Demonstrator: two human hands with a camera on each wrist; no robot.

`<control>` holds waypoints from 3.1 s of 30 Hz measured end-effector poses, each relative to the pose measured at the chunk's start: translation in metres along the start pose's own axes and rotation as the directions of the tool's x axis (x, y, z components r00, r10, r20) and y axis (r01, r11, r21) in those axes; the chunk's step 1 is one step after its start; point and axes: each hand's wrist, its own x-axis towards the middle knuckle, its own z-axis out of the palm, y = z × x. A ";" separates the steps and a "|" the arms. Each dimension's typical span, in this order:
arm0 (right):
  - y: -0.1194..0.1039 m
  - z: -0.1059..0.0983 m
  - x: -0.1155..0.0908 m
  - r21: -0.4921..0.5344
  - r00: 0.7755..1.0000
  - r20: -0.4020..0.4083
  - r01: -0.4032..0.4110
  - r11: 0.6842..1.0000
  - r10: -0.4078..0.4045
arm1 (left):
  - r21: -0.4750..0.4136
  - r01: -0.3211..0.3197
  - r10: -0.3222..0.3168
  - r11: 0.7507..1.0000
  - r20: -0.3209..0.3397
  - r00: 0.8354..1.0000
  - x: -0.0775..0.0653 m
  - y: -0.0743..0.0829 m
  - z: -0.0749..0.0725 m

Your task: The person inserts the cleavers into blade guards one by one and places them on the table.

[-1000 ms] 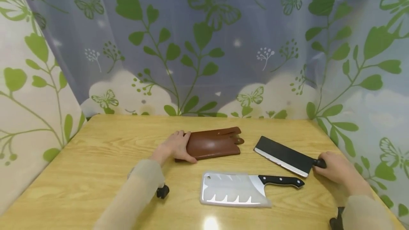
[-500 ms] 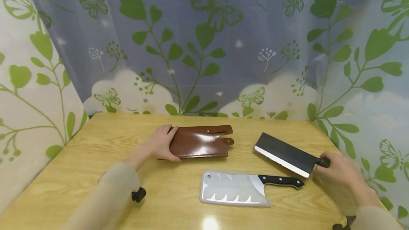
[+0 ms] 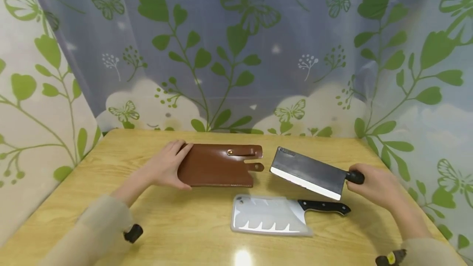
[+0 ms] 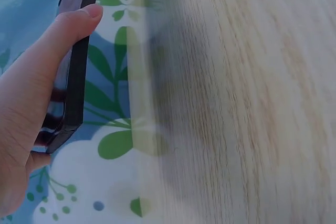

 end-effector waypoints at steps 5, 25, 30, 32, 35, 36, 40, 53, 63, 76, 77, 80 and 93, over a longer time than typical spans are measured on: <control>-0.013 0.000 0.014 -0.032 0.997 -0.041 0.062 0.998 -0.064 | 0.002 -0.021 0.021 1.000 -0.054 0.998 -0.008 -0.001 -0.008; -0.042 0.028 0.022 -0.047 0.914 -0.259 0.311 0.949 -0.312 | 0.051 -0.056 0.060 0.997 -0.081 0.995 -0.032 -0.007 0.003; -0.044 0.030 0.023 -0.030 0.917 -0.260 0.307 0.951 -0.304 | 0.046 -0.054 0.056 0.997 -0.043 0.997 -0.034 -0.007 0.002; -0.046 0.030 0.023 -0.033 0.919 -0.259 0.301 0.953 -0.299 | 0.034 -0.054 0.055 0.998 -0.033 0.998 -0.033 -0.006 0.001; -0.049 0.029 0.025 -0.031 0.915 -0.259 0.312 0.950 -0.309 | 0.005 -0.058 0.058 0.998 -0.023 0.998 -0.030 -0.003 0.000; -0.050 0.029 0.026 -0.033 0.911 -0.262 0.320 0.947 -0.317 | 0.000 -0.061 0.061 0.998 -0.023 0.998 -0.028 -0.001 0.000; -0.056 0.030 0.031 -0.032 0.892 -0.269 0.369 0.929 -0.363 | 0.006 -0.102 0.102 0.995 -0.055 0.993 -0.021 0.004 0.001; -0.074 0.038 0.039 -0.013 0.881 -0.250 0.411 0.912 -0.401 | 0.030 -0.110 0.112 0.993 -0.078 0.991 -0.018 0.017 0.011; -0.086 0.041 0.045 0.009 0.886 -0.229 0.416 0.909 -0.403 | 0.066 -0.121 0.127 0.990 -0.103 0.987 -0.015 0.026 0.011; -0.087 0.046 0.044 0.043 0.864 -0.253 0.460 0.887 -0.435 | 0.124 -0.165 0.183 0.979 -0.154 0.971 -0.012 0.033 0.013; -0.087 0.046 0.044 0.043 0.857 -0.260 0.470 0.881 -0.445 | 0.127 -0.173 0.192 0.977 -0.160 0.968 -0.012 0.034 0.013; -0.088 0.048 0.044 0.043 0.839 -0.277 0.498 0.866 -0.469 | 0.145 -0.204 0.226 0.968 -0.161 0.961 -0.009 0.038 0.012; -0.096 0.050 0.041 0.066 0.869 -0.239 0.459 0.886 -0.432 | 0.203 -0.209 0.230 0.957 -0.089 0.969 -0.011 0.045 0.011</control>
